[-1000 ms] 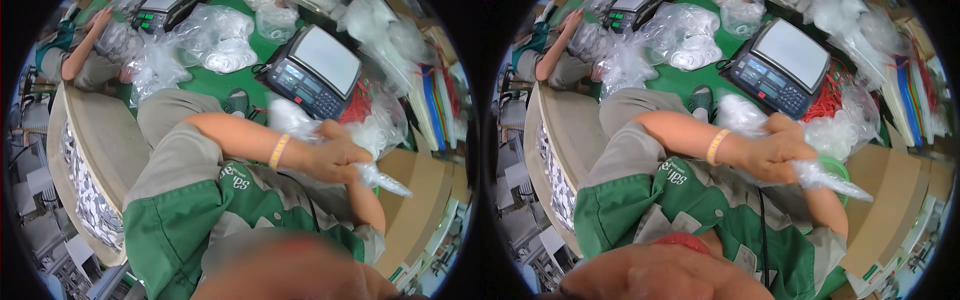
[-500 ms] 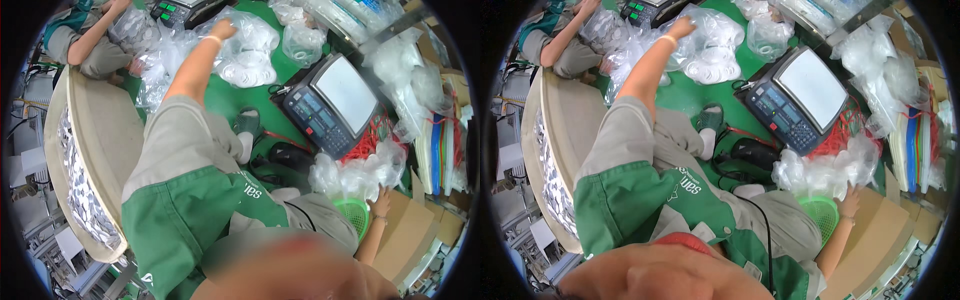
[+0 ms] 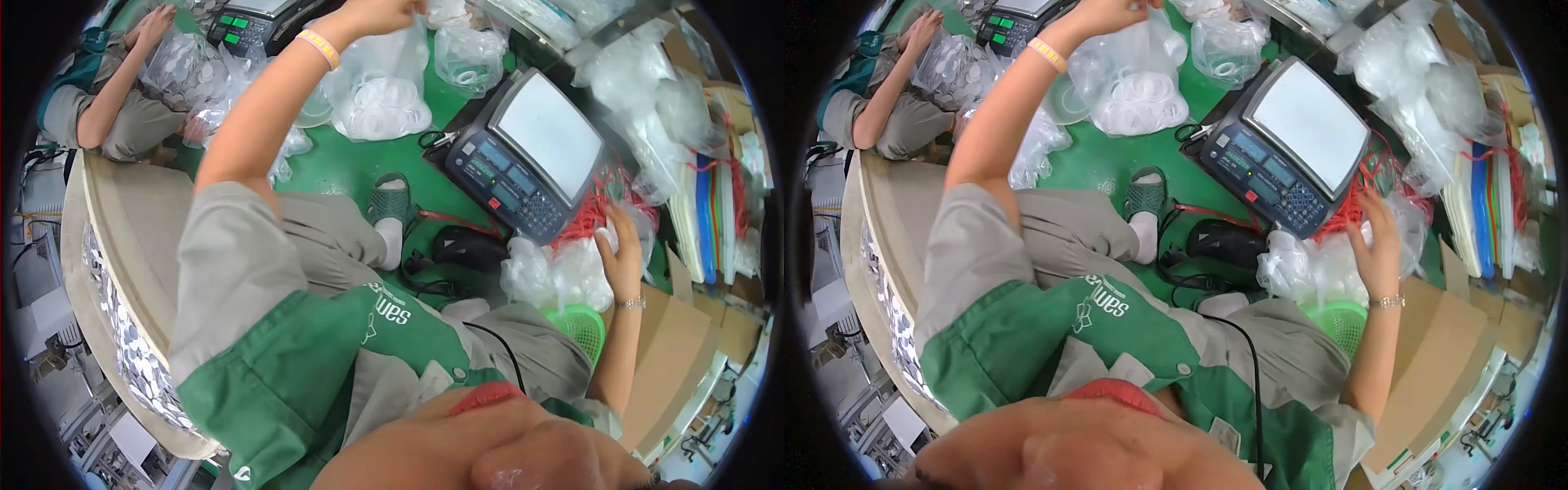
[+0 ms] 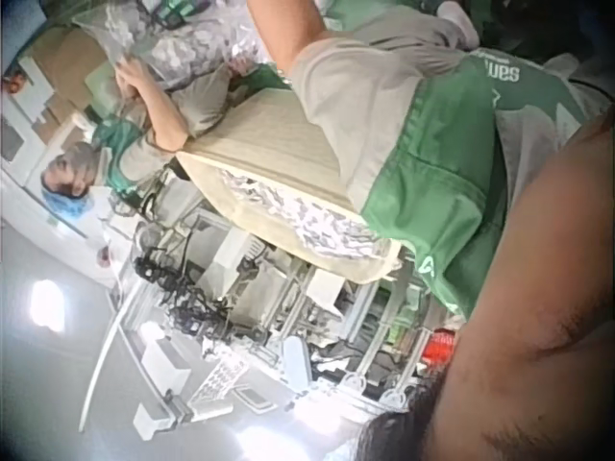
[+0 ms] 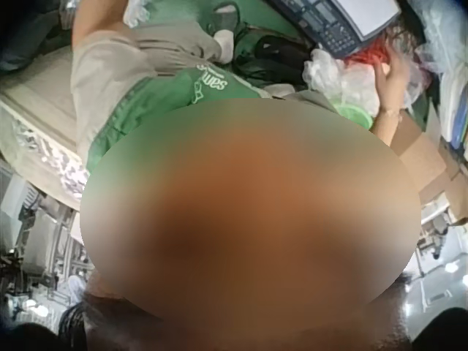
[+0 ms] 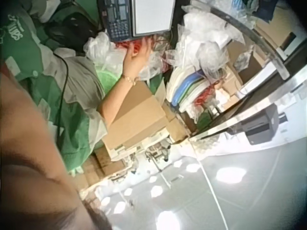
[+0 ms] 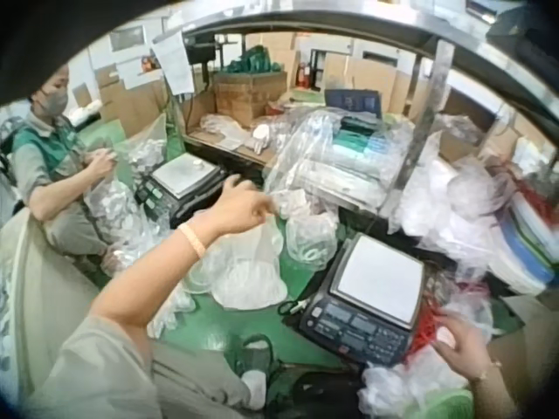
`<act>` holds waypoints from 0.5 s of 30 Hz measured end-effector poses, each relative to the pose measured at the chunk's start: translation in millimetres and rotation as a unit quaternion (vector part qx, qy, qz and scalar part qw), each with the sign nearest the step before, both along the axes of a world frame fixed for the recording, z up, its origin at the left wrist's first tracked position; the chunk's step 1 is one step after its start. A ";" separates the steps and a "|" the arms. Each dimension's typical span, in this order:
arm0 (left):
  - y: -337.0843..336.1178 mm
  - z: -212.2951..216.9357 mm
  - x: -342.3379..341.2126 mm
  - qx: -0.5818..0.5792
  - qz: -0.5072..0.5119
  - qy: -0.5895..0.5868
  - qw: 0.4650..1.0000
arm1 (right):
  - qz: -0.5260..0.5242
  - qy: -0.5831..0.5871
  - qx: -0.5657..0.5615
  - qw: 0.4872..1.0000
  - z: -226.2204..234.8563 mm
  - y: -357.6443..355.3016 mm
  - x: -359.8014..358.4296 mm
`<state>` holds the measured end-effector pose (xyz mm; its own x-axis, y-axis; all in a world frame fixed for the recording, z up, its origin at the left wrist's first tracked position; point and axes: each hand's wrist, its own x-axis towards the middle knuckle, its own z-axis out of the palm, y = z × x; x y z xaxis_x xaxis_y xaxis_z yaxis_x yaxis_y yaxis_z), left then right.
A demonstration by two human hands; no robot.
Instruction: Weighing white rubber rings on a digital scale and placing them into plastic bags for packaging.
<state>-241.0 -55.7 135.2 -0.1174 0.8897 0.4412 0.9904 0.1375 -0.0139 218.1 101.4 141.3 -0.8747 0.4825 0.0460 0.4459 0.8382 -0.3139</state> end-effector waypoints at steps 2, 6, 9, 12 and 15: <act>-8.2 49.4 52.7 -0.120 -0.072 -0.019 0.990 | 0.065 0.098 -0.071 0.990 20.9 -24.2 -58.4; -28.2 96.2 152.4 -0.075 -0.257 -0.174 0.948 | 0.171 0.287 -0.100 0.937 73.3 -82.0 -136.4; -56.1 129.1 186.8 -0.012 -0.301 -0.208 0.931 | 0.235 0.291 -0.092 0.923 81.5 -84.8 -147.4; -87.3 129.4 188.7 0.045 -0.263 -0.298 0.916 | 0.289 0.318 -0.082 0.899 94.4 -97.4 -131.6; -104.6 104.8 183.0 -0.133 -0.162 -0.312 0.927 | 0.199 0.258 -0.202 0.924 113.8 -106.4 -87.0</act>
<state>-58.0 -160.3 240.0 0.0155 0.9903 0.1378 0.8057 -0.0939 0.5849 131.1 -5.0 255.1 -0.8988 0.1964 0.3919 -0.1680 0.6713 -0.7218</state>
